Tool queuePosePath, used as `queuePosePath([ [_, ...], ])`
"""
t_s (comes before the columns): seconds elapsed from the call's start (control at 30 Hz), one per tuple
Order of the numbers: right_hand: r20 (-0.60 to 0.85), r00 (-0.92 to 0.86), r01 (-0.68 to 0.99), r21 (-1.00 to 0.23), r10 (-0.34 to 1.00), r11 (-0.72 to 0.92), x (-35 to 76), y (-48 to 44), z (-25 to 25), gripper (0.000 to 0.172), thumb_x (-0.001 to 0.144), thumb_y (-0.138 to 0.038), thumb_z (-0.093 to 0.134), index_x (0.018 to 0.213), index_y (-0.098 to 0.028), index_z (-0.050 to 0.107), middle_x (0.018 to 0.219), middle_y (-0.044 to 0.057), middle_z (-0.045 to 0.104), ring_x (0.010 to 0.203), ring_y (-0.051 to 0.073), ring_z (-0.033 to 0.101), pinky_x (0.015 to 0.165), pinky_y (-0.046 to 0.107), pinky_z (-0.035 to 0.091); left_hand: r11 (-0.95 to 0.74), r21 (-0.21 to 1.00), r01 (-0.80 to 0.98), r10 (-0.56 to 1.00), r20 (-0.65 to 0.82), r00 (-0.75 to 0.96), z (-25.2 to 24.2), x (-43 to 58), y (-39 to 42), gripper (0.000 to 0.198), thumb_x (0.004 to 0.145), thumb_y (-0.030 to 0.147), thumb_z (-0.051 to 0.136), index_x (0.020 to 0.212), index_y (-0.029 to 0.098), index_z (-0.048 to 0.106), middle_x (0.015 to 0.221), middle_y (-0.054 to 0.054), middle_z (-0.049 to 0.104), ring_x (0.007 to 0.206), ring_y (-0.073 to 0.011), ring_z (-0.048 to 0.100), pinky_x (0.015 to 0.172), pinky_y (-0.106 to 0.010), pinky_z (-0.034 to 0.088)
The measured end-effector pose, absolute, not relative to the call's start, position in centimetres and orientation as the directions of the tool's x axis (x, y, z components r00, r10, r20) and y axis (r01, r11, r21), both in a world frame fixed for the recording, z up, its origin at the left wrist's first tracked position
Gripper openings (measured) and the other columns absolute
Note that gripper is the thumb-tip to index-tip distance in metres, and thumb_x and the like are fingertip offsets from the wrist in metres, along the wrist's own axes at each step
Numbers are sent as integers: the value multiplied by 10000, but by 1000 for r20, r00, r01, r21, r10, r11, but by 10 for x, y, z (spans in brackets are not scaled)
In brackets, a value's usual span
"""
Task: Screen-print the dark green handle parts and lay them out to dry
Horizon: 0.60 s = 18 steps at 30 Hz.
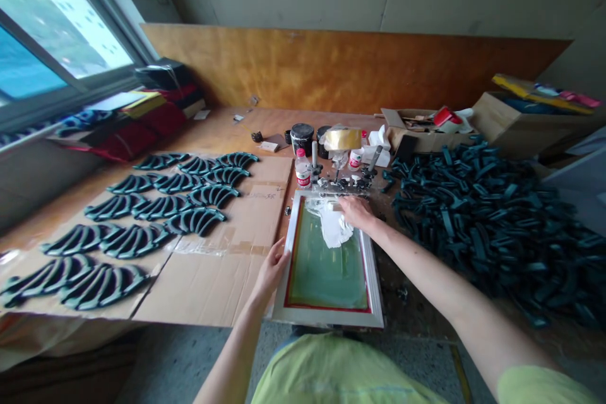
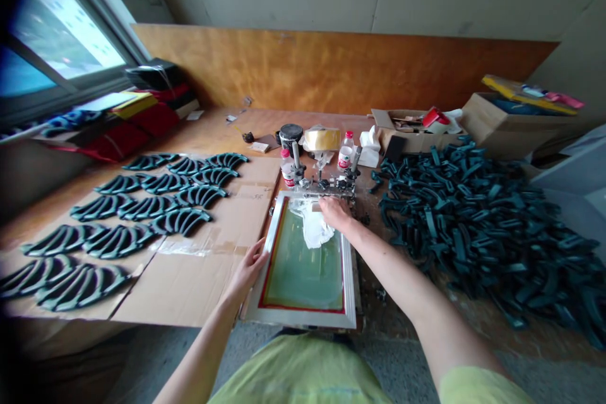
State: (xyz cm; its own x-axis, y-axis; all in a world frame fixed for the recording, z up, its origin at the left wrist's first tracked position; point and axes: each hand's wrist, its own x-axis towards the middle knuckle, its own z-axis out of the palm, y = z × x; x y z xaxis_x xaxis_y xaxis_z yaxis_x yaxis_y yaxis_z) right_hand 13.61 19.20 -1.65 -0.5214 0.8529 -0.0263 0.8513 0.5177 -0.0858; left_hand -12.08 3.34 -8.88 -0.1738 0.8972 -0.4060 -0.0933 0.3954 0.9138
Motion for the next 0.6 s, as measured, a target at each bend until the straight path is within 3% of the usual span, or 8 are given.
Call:
queuePosePath([
  [0.27,-95,-816,577,-201,570,792,174,154,-1,252,728,-4,532,838,-192,659,861,40,681,860,180,598,751,258,411,389,918,-81,902,-397,-169,-96,-123,31,875,671,648,694,1377,169,496,728,0,663,605,-152,603,543,-239,466],
  [0.33,-67,-810,582,-214,582,785,173,158,0,208,725,-23,557,778,-201,649,810,24,662,820,178,587,743,262,405,382,920,-83,905,-391,-168,-96,-123,32,851,678,634,699,1361,164,509,734,-5,666,630,-160,618,560,-245,480],
  [0.47,155,-706,669,-171,691,723,164,151,-20,203,789,-42,522,826,-184,662,865,65,655,885,213,569,792,309,422,385,917,-105,899,-398,-183,-93,-122,31,823,673,608,723,1336,163,524,737,-4,666,639,-159,625,566,-242,487],
  [0.6,200,-750,600,-195,630,776,166,133,-36,211,788,-41,546,879,-176,681,895,80,659,914,224,572,808,326,451,392,910,-133,888,-412,-202,-84,-118,29,816,669,594,733,1337,175,523,695,17,653,571,-136,596,529,-229,465],
])
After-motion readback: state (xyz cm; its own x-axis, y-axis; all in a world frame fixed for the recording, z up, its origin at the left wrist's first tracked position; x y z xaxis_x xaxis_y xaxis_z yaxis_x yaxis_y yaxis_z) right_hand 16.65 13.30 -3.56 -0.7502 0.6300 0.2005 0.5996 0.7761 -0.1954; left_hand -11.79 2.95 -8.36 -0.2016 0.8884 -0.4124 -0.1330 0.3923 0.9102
